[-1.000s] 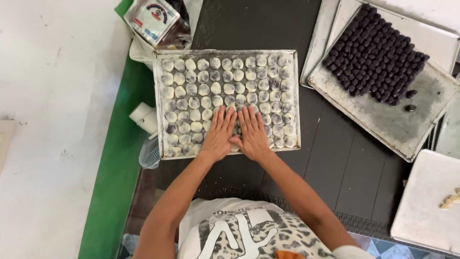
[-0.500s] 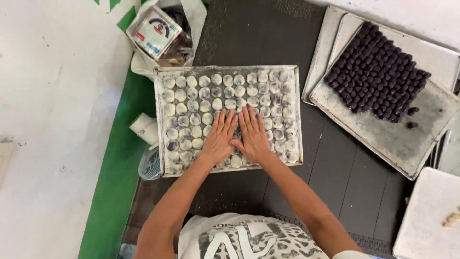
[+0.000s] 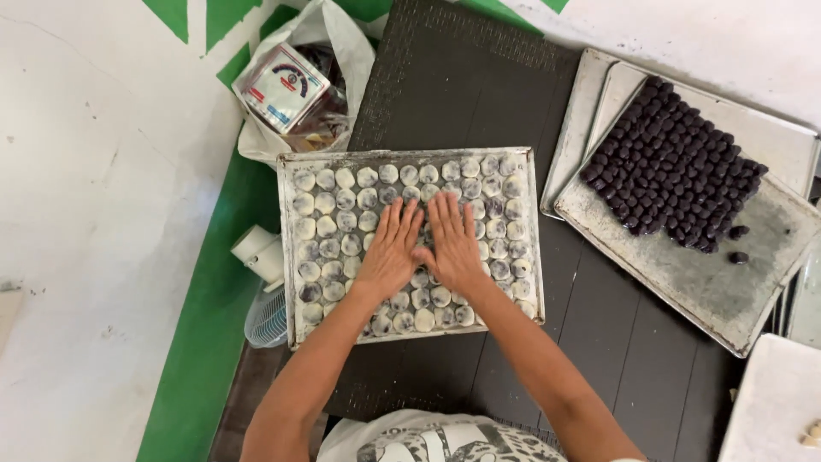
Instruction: The person wraps small dark fillings into white dough pieces by hand and places them on a metal tray. They then shake the tray vigorously to coat the dumplings in a white powder.
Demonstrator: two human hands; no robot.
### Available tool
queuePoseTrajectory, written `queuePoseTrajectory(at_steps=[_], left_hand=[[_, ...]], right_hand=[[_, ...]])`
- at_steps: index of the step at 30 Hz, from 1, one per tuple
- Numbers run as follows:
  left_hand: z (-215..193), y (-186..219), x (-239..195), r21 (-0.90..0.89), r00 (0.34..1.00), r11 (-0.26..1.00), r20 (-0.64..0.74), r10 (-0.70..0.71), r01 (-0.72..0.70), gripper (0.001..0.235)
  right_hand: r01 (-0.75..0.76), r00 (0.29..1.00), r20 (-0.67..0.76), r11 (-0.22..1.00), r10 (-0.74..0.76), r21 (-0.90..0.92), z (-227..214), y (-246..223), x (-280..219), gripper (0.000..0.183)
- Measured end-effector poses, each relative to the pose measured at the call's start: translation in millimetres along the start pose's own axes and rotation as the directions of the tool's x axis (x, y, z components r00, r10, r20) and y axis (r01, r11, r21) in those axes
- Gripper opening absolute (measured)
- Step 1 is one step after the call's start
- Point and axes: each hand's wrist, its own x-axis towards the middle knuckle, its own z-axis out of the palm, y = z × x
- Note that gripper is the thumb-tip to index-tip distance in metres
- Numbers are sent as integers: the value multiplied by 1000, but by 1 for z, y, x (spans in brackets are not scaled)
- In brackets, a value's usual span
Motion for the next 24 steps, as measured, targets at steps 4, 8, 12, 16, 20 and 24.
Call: queuePoseTrajectory(at_steps=[4,8,12,16,20,24], left_hand=[[14,-7,13,13,999,1000,-32,-6,6,67],[18,-12,20,58,999,998,-50,1,2,66],[8,-15,23,51,996,999,-88,-1,5,65],[-20,-14,4,-67,986,996,-153,-70,60,64],[15,-49,-43,-286,914,919,-222,-339,271,64],[-10,-51,-136,-256,843,876,-262,-470,409,58]], right_hand=[[-8,1000,19,998,9,-56,11,11,11,96],[-42,996,75,998,46,-53,17,12,15,96],[-44,998,31,998,45,-49,1,18,30,89],[-88,996,-4,985,89,-148,8,28,39,94],[-102,995,10,992,103,-72,12,34,44,90],[-45,999,-10,990,44,-133,12,12,43,96]])
